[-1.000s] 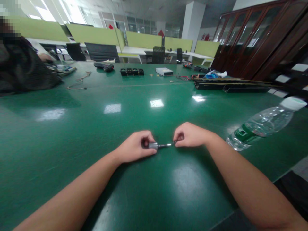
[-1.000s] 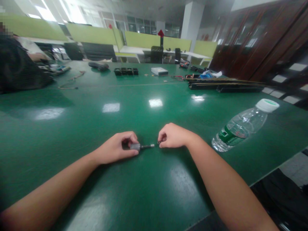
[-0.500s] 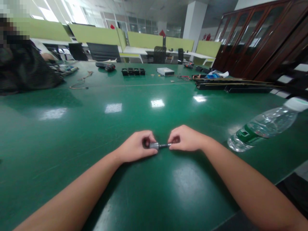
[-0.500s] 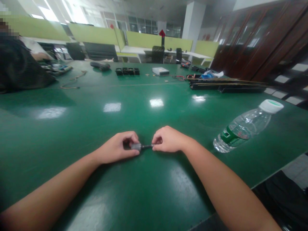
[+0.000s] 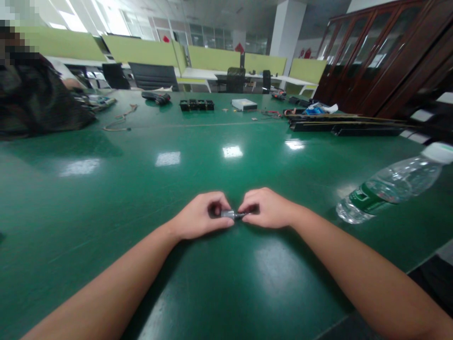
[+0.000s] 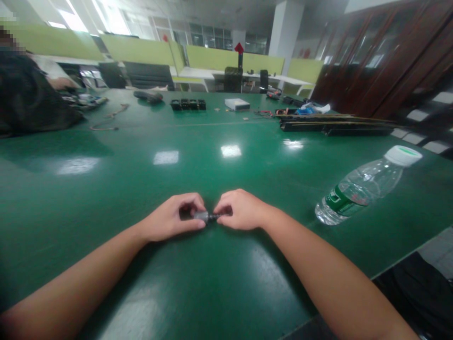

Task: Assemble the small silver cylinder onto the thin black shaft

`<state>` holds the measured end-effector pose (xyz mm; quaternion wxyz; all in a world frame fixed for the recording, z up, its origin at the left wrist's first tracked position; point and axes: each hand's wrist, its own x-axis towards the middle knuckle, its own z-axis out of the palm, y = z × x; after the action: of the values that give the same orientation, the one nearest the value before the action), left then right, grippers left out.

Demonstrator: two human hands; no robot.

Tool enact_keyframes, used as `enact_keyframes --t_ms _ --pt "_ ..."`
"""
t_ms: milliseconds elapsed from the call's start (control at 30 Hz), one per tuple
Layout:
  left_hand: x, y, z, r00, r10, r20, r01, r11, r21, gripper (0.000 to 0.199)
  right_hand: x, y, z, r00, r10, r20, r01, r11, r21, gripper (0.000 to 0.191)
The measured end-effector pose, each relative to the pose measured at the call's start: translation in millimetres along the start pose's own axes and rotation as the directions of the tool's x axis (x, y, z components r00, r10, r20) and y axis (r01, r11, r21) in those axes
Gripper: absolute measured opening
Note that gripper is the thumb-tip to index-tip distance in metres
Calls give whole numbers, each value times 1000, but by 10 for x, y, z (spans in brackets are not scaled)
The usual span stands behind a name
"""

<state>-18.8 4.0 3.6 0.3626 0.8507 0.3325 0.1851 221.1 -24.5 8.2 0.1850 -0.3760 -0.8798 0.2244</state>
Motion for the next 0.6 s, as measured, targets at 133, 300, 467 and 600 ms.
enact_keyframes --t_ms 133,300,467,600 --pt "1 -24 4 1000 7 9 -7 1000 -9 26 4 -11 7 1000 -2 6 2 1000 -13 16" --pt "7 10 18 1000 -20 1 20 1000 5 24 22 -22 46 1000 -27 -1 27 999 -31 15" --pt "11 34 13 999 -31 -7 31 999 6 24 39 -35 69 999 -42 -3 41 997 -58 15" --pt "14 16 15 999 -34 -2 34 999 8 24 47 -43 72 999 -53 3 53 995 -89 15"
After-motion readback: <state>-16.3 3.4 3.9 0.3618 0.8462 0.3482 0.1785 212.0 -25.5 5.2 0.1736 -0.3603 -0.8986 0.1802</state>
